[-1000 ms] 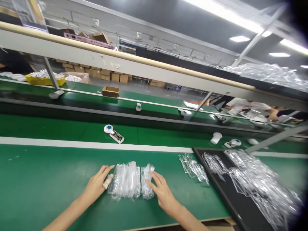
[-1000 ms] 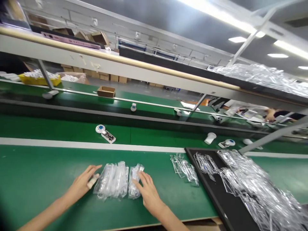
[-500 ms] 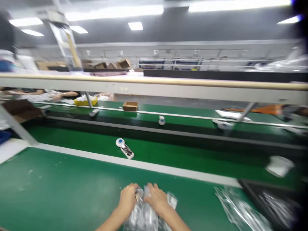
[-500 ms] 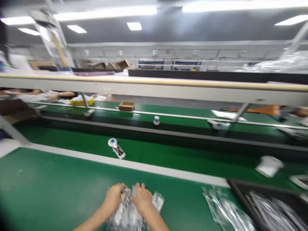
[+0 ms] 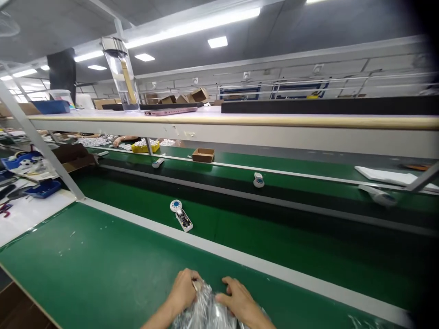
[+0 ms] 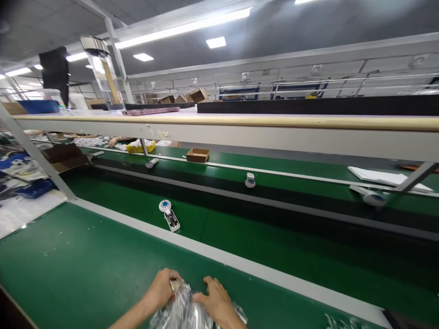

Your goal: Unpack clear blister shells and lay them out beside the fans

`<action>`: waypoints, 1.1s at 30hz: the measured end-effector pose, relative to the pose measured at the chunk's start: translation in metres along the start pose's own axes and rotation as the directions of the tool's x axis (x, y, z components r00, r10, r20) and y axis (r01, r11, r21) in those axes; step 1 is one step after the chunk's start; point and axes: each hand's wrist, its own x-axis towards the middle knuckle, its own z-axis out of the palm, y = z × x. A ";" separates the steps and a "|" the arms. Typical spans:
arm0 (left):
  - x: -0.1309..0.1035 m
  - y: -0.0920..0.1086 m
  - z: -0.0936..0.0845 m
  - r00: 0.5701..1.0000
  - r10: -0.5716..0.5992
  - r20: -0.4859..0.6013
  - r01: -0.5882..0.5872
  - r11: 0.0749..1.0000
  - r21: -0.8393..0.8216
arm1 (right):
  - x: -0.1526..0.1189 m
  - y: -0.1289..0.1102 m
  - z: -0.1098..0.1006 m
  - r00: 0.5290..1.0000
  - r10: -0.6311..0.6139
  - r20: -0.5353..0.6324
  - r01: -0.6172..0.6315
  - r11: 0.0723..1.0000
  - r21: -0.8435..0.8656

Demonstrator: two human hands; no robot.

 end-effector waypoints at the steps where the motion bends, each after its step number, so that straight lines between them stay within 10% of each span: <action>1: 0.001 -0.002 0.000 1.000 -0.022 0.013 0.022 0.999 -0.039 | -0.002 -0.003 0.001 1.000 -0.001 0.016 0.001 1.000 -0.009; 10: -0.006 -0.005 -0.008 0.995 -0.097 0.027 0.101 0.977 -0.186 | -0.002 -0.003 0.012 0.998 -0.067 -0.003 0.067 0.997 -0.030; 21: -0.024 0.000 -0.018 0.986 0.141 -0.085 -0.149 0.983 -0.103 | -0.041 -0.018 -0.018 0.972 -0.215 -0.097 0.198 0.966 -0.166; 33: -0.050 0.024 -0.103 0.890 0.452 0.063 -0.421 0.866 -0.269 | -0.087 -0.083 -0.053 0.872 -0.368 -0.323 0.313 0.926 -0.209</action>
